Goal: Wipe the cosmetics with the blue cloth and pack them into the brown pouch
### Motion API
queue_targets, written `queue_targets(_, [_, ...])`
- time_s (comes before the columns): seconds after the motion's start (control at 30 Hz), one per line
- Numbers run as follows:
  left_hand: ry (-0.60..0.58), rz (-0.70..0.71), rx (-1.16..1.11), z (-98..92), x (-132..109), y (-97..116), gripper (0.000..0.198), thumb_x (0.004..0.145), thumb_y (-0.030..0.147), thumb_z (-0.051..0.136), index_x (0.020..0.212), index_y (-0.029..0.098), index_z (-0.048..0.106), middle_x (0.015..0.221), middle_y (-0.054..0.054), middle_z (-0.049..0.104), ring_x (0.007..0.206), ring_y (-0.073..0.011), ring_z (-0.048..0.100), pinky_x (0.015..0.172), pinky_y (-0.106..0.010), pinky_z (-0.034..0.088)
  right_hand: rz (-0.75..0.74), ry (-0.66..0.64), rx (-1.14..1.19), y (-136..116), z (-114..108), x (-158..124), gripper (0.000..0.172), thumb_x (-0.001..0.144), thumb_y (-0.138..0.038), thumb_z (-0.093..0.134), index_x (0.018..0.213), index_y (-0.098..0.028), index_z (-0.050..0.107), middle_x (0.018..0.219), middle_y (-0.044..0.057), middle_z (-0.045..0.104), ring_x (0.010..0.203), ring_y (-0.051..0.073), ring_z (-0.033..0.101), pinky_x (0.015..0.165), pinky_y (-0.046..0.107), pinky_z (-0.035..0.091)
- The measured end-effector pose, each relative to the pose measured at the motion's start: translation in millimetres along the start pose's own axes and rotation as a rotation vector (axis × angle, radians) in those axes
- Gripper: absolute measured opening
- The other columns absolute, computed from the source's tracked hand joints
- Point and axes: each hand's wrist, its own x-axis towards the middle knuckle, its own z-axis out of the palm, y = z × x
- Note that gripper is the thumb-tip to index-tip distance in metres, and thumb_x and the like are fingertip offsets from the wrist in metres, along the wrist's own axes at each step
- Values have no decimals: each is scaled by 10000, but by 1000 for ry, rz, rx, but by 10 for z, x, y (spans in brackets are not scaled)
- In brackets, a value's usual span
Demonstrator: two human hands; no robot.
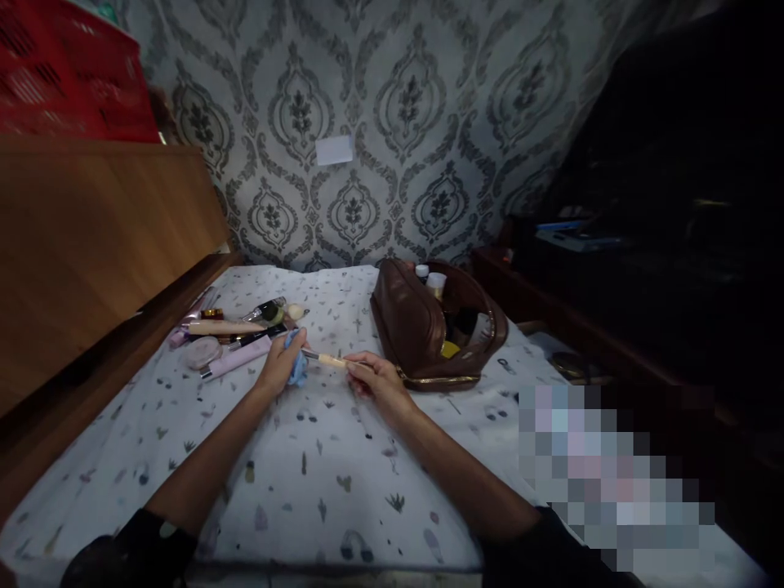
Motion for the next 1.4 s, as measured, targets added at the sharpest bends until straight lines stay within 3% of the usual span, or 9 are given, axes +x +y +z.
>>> queue_targets(0.23, [-183,75,9,17,-83,69,473,812,640,579,822,167,592,519,53,487,408,-77,428,383,-179,314,-179,78,-97,39,-27,37,356,601,-380,803,859,-178,662,514,-60,515,445,84,439,415,202,280])
queue_targets(0.4, [-175,114,63,30,-107,103,409,812,578,611,775,171,587,617,38,514,482,-75,442,441,-183,370,-217,135,-16,16,-40,39,516,654,-448,772,1061,-194,583,652,-23,640,525,116,558,438,200,354])
queue_targets(0.6, [-144,163,118,19,-116,110,351,792,521,664,784,178,595,627,38,500,523,-84,441,465,-176,371,-250,129,40,39,-20,34,460,684,-588,725,780,-178,539,559,-30,608,408,65,469,384,177,319])
queue_targets(0.73, [-150,102,18,28,-131,106,357,776,515,699,836,183,585,656,49,510,517,-76,451,463,-167,379,-261,144,48,-1,15,-15,501,673,-631,721,733,-174,525,506,-42,579,369,55,425,353,169,293])
queue_targets(0.93, [-219,-74,-208,201,-307,331,441,652,504,805,827,178,566,645,36,561,540,-101,521,472,-184,427,-293,160,50,-196,5,-313,515,784,-673,608,768,-161,550,521,-24,580,383,62,443,362,168,310])
queue_targets(1.1, [-334,-108,-215,460,-498,527,415,700,511,770,828,174,566,616,29,575,505,-98,514,465,-192,433,-435,137,-188,-485,-251,-752,423,869,-558,591,890,-140,651,623,5,606,464,84,505,401,191,367])
queue_targets(1.23, [-500,89,36,730,-572,750,315,877,488,596,942,182,632,768,-25,661,658,-137,625,596,-221,509,-573,256,-477,-841,-590,-1098,305,931,-428,566,935,-152,695,611,0,586,509,91,508,463,205,414])
queue_targets(1.4, [-528,718,498,1192,-513,1027,342,980,319,426,1280,218,556,1207,-96,650,1068,-210,646,858,-295,543,-790,532,-628,-1378,-917,-1316,219,928,-367,597,923,-182,715,579,-12,568,505,98,503,460,217,411])
